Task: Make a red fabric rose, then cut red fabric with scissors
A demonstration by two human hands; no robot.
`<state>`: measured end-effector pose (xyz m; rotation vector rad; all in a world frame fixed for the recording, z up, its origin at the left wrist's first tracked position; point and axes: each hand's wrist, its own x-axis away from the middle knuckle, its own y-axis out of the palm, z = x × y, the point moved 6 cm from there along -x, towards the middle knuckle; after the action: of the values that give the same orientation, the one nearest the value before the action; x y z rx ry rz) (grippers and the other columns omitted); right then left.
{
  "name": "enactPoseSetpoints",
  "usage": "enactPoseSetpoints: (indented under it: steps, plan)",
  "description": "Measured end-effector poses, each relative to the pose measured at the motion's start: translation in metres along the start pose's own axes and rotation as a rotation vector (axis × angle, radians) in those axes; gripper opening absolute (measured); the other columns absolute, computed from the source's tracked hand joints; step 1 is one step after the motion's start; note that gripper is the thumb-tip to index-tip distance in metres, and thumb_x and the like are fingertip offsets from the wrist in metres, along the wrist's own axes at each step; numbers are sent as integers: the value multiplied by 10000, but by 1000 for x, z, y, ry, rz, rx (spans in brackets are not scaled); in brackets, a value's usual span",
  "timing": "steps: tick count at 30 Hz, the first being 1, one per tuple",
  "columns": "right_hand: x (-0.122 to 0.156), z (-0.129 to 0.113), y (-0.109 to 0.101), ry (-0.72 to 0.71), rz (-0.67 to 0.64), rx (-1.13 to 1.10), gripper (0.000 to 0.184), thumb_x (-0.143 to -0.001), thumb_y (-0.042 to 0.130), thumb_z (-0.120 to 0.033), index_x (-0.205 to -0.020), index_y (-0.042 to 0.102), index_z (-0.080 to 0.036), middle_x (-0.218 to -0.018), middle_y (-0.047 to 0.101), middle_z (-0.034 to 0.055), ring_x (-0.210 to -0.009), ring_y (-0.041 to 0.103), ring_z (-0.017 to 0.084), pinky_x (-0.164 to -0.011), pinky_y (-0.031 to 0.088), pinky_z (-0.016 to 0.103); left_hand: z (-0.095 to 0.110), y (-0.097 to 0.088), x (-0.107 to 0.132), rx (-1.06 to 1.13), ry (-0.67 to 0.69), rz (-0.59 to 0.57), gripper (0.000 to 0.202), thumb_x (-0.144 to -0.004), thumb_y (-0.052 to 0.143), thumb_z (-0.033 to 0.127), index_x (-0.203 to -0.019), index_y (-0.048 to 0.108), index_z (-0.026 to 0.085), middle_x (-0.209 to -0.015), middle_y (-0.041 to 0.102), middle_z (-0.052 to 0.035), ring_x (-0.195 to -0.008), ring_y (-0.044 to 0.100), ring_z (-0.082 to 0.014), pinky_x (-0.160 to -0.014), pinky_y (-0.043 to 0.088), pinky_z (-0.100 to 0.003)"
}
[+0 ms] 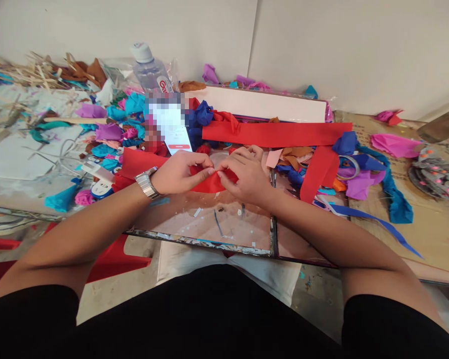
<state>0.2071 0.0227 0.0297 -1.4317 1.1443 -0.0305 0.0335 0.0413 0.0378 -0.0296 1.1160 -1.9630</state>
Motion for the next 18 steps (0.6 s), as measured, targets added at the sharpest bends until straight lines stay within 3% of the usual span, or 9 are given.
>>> enactPoseSetpoints:
  steps: [7,14,18]
  plan:
    - [0,-2,-1,-10,12,-7,161,-1019,634,-353,-903,673,-247,-886,775,27,-975,655,265,-1001,324,491,3,1,0,-30,45,11,227,-1022,600,335,-898,707,177,-798,741,-22,-677,631,-138,-673,462,-281]
    - [-1,6,7,73,-78,-227,72,-923,620,-266,-868,653,-235,-827,739,19,-867,638,245,-878,355,439,4,10,3,-201,169,-9,199,-1057,571,320,-1046,732,204,-1005,823,-56,-885,756,-202,-777,519,-316]
    - [-1,7,5,99,-83,-212,80,-928,627,-285,-877,665,-237,-841,748,18,-893,642,248,-926,349,453,4,7,3,-190,148,4,189,-1043,579,310,-1045,730,196,-969,813,-50,-838,746,-190,-748,507,-309]
